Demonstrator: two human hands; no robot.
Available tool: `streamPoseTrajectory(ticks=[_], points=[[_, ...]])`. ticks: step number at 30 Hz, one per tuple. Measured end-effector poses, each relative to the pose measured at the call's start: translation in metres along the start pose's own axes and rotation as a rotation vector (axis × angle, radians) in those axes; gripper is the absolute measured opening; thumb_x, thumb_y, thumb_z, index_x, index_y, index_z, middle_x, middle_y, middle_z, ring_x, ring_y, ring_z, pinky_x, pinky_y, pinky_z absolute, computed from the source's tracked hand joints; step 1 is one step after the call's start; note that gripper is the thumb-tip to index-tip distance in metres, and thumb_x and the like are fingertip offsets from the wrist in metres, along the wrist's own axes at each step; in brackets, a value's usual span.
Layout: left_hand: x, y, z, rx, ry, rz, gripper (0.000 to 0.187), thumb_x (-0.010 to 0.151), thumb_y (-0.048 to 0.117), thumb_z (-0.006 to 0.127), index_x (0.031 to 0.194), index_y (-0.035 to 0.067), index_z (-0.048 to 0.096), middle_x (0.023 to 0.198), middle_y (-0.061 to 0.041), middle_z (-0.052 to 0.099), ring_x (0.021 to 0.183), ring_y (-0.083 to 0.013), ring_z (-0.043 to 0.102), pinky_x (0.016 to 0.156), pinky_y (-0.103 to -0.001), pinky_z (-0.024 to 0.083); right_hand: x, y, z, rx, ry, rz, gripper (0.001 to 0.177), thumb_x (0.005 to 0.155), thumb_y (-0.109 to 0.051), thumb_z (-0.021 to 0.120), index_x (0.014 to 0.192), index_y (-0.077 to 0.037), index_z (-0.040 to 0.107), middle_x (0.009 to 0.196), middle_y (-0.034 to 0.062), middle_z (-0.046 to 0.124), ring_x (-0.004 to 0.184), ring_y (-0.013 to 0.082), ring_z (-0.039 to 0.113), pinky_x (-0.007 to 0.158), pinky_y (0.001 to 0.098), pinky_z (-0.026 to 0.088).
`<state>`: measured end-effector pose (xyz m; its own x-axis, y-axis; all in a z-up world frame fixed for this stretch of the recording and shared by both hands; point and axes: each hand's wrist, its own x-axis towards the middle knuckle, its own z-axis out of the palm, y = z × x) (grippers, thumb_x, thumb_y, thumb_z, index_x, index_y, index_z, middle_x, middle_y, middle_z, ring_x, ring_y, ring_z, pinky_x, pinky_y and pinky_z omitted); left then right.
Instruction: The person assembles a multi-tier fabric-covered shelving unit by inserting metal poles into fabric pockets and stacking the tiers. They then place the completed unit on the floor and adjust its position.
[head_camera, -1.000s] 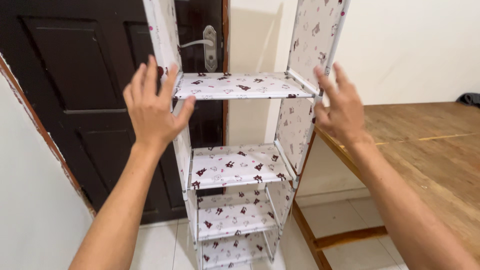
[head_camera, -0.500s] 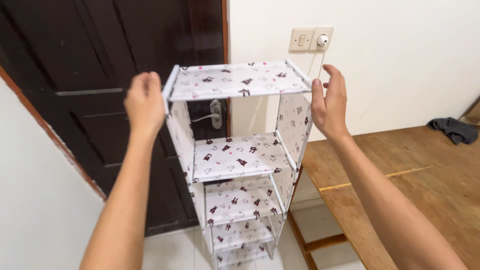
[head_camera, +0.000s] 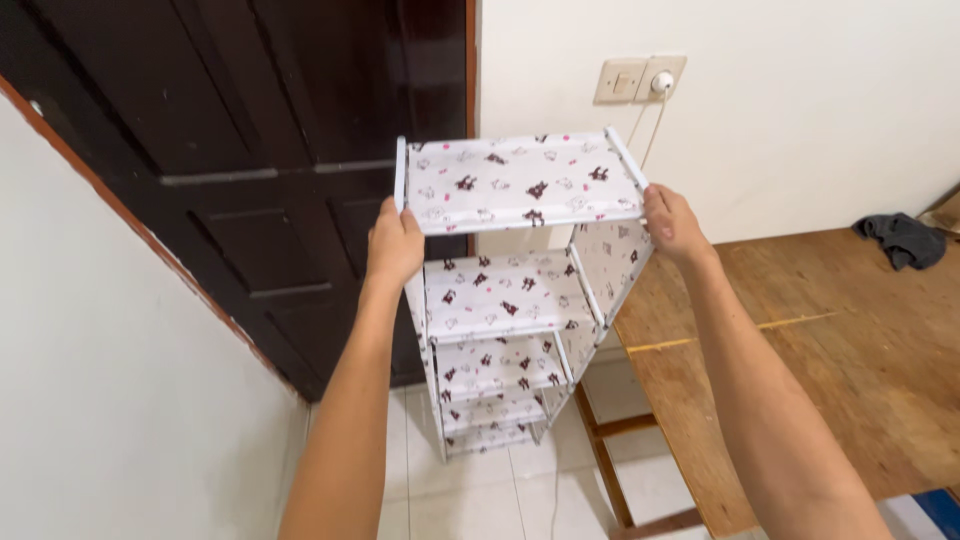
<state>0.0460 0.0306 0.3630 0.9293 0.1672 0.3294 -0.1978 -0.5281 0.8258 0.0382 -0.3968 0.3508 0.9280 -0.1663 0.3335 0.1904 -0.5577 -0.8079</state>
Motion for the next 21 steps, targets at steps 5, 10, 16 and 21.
streamPoseTrajectory(ticks=[5,10,16,21], points=[[0.006,0.001,-0.003,-0.017,0.002,0.022,0.036,0.101,0.02,0.045,0.128,0.002,0.06,0.113,-0.029,0.07,0.11,-0.0453,0.066,0.095,-0.048,0.051,-0.005,0.005,-0.001,-0.056,0.025,-0.076,0.047,0.111,-0.036,0.038,0.115,0.004,0.063,0.082,0.0086,0.061,0.077,0.0185,0.055,0.073,0.0345,0.048],[0.004,0.002,-0.006,-0.002,0.086,-0.008,0.033,0.101,0.02,0.052,0.124,-0.001,0.062,0.116,-0.027,0.07,0.11,-0.0391,0.068,0.095,-0.045,0.051,-0.014,-0.008,-0.005,0.045,-0.035,0.018,0.05,0.111,-0.04,0.041,0.113,0.004,0.065,0.082,0.0084,0.058,0.075,0.0173,0.051,0.069,0.0334,0.045],[-0.021,0.013,-0.017,-0.553,0.002,-0.15,0.038,0.1,0.017,0.056,0.132,-0.003,0.063,0.118,-0.011,0.073,0.107,-0.0192,0.065,0.096,-0.033,0.049,-0.038,-0.041,-0.013,0.288,-0.024,0.244,0.045,0.104,-0.038,0.046,0.121,-0.001,0.065,0.097,0.0077,0.063,0.082,0.0166,0.052,0.072,0.0339,0.043],[-0.047,0.027,-0.003,-0.784,0.08,-0.05,0.042,0.102,0.014,0.054,0.14,-0.002,0.059,0.132,-0.01,0.068,0.122,-0.0161,0.062,0.106,-0.028,0.044,-0.055,-0.057,-0.013,0.334,-0.041,0.203,0.054,0.108,-0.039,0.031,0.121,0.004,0.06,0.109,0.0143,0.064,0.101,0.0202,0.06,0.093,0.037,0.051]])
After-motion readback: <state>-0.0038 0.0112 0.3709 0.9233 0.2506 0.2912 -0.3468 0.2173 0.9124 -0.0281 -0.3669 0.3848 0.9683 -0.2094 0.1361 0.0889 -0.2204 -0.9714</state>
